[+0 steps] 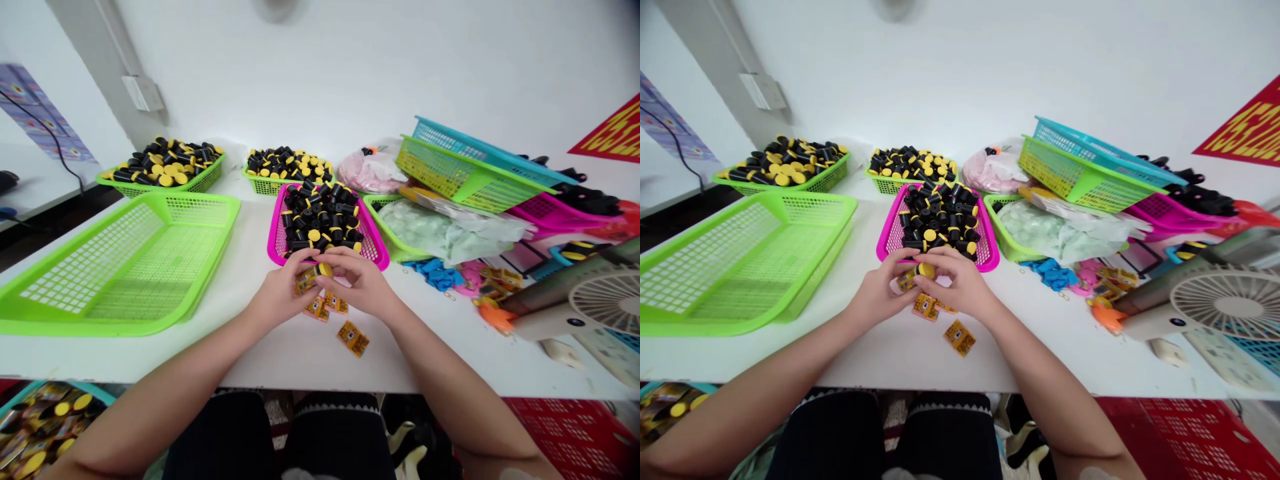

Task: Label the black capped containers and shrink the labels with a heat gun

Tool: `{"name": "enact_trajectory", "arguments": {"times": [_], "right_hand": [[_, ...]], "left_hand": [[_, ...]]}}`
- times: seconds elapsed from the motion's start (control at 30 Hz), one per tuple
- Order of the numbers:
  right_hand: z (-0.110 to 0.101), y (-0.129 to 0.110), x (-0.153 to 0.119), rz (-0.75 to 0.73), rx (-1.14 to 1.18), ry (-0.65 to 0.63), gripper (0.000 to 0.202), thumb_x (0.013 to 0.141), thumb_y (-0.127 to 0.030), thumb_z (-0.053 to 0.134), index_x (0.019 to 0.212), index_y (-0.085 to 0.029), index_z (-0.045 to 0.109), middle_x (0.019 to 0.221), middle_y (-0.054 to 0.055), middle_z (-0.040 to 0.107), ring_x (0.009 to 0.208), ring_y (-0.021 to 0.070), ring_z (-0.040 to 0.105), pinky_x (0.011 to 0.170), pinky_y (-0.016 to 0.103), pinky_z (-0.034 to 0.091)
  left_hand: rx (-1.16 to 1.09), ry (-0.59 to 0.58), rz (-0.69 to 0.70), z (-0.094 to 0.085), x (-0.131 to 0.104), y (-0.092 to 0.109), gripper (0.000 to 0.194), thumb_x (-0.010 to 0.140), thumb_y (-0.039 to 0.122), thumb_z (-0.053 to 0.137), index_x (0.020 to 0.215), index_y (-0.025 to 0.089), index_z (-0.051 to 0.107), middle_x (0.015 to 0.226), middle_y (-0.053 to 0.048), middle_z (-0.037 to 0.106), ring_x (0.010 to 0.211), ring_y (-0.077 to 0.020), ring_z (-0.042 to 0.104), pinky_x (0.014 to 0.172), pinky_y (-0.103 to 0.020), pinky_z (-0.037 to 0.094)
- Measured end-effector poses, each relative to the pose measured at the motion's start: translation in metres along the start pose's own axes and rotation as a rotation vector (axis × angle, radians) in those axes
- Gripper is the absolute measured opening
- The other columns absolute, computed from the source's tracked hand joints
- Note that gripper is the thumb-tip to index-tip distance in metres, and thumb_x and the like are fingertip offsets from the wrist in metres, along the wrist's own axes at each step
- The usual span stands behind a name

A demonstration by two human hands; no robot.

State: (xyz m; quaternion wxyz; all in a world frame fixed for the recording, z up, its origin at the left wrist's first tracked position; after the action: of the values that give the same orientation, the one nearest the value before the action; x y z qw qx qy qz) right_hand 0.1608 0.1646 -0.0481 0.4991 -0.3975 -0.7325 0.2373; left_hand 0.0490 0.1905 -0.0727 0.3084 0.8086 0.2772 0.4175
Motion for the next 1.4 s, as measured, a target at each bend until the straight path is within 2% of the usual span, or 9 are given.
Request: {"name": "enact_trajectory", "arguments": {"times": [0.1, 0.27, 0.4, 0.47, 0.6, 0.67, 0.9, 1.23, 1.4], "right_hand": [[0.002, 0.006, -0.001, 0.009, 0.076, 0.028, 0.042, 0.072, -0.033, 0.077, 0.110, -0.026, 0.061, 0.094, 0.003, 0.064, 0.084, 0.0158, 0.063, 0.076, 0.032, 0.056], [0.009, -0.019, -0.004, -0.261, -0.105, 0.001, 0.008, 0.086, -0.029, 0.062, 0.093, -0.025, 0.065, 0.109, 0.006, 0.068, 0.107, 0.0201, 0.061, 0.094, 0.043, 0.050], [0.027, -0.034, -0.008, -0.395, -0.300, -0.130, 0.054, 0.072, -0.037, 0.077, 0.120, -0.027, 0.054, 0.122, 0.008, 0.063, 0.122, 0.0252, 0.052, 0.101, 0.048, 0.045], [0.032, -0.039, -0.012, -0.438, -0.388, -0.117, 0.067, 0.073, -0.033, 0.076, 0.131, -0.024, 0.045, 0.129, 0.011, 0.058, 0.125, 0.0262, 0.049, 0.104, 0.050, 0.042], [0.032, -0.050, -0.025, -0.563, -0.526, 0.061, 0.061, 0.077, -0.016, 0.063, 0.133, -0.026, 0.041, 0.121, 0.010, 0.059, 0.121, 0.0257, 0.051, 0.102, 0.050, 0.043], [0.036, -0.051, -0.030, -0.588, -0.572, 0.076, 0.062, 0.076, -0.015, 0.061, 0.134, -0.024, 0.041, 0.119, 0.010, 0.058, 0.121, 0.0271, 0.051, 0.100, 0.050, 0.045], [0.048, -0.058, -0.035, -0.590, -0.574, 0.058, 0.061, 0.077, -0.013, 0.057, 0.134, -0.024, 0.040, 0.117, 0.009, 0.061, 0.116, 0.0249, 0.056, 0.097, 0.047, 0.049], [0.040, -0.070, -0.041, -0.718, -0.735, 0.107, 0.045, 0.080, -0.017, 0.063, 0.122, -0.021, 0.049, 0.105, 0.008, 0.063, 0.107, 0.0240, 0.057, 0.095, 0.045, 0.048], [0.038, -0.066, -0.036, -0.711, -0.849, 0.128, 0.037, 0.083, -0.022, 0.063, 0.118, -0.024, 0.051, 0.103, 0.006, 0.063, 0.105, 0.0229, 0.056, 0.096, 0.045, 0.044]], "left_hand": [[0.000, -0.010, -0.013, 0.000, -0.001, 0.004, 0.062, 0.079, 0.025, 0.064, 0.134, 0.025, 0.037, 0.106, -0.004, 0.071, 0.092, -0.0185, 0.068, 0.079, -0.028, 0.050], [-0.365, -0.023, -0.138, 0.005, -0.001, -0.007, 0.069, 0.073, 0.026, 0.072, 0.130, 0.022, 0.034, 0.082, 0.000, 0.072, 0.073, -0.0150, 0.067, 0.071, -0.026, 0.050], [-0.730, 0.008, -0.193, 0.009, 0.002, -0.016, 0.070, 0.069, 0.022, 0.077, 0.123, 0.023, 0.032, 0.071, 0.004, 0.068, 0.064, -0.0129, 0.065, 0.066, -0.025, 0.051], [-0.803, 0.014, -0.189, 0.011, 0.002, -0.018, 0.068, 0.069, 0.022, 0.077, 0.121, 0.024, 0.033, 0.070, 0.006, 0.066, 0.061, -0.0113, 0.064, 0.064, -0.023, 0.051], [-0.875, -0.126, -0.199, 0.027, -0.001, -0.011, 0.056, 0.073, 0.019, 0.073, 0.117, 0.026, 0.038, 0.082, 0.004, 0.062, 0.070, -0.0105, 0.064, 0.066, -0.022, 0.051], [-0.882, -0.199, -0.219, 0.035, -0.005, -0.007, 0.050, 0.075, 0.017, 0.069, 0.115, 0.024, 0.040, 0.084, 0.004, 0.061, 0.068, -0.0097, 0.063, 0.065, -0.023, 0.052], [-0.935, -0.272, -0.231, 0.037, -0.010, 0.001, 0.060, 0.072, 0.013, 0.064, 0.122, 0.024, 0.033, 0.056, 0.011, 0.050, 0.048, -0.0082, 0.053, 0.048, -0.019, 0.042], [-0.498, -0.164, 0.016, 0.018, -0.007, 0.015, 0.070, 0.076, 0.012, 0.060, 0.132, 0.025, 0.020, 0.063, 0.010, 0.044, 0.050, -0.0077, 0.046, 0.047, -0.019, 0.038], [-0.121, 0.143, 0.164, -0.019, -0.008, 0.034, 0.055, 0.073, 0.014, 0.065, 0.119, 0.023, 0.036, 0.097, -0.003, 0.054, 0.084, -0.0143, 0.058, 0.072, -0.029, 0.051]]}}
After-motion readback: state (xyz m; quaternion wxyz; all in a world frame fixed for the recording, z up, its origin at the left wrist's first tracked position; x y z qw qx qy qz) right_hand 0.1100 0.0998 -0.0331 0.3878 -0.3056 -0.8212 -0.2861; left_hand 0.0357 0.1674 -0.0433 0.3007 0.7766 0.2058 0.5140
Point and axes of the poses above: each hand's wrist, its own x-axis towards the middle knuckle, its own z-axis out of the palm, y = z × x, the point moved 10 cm from there along x, towards the middle knuckle
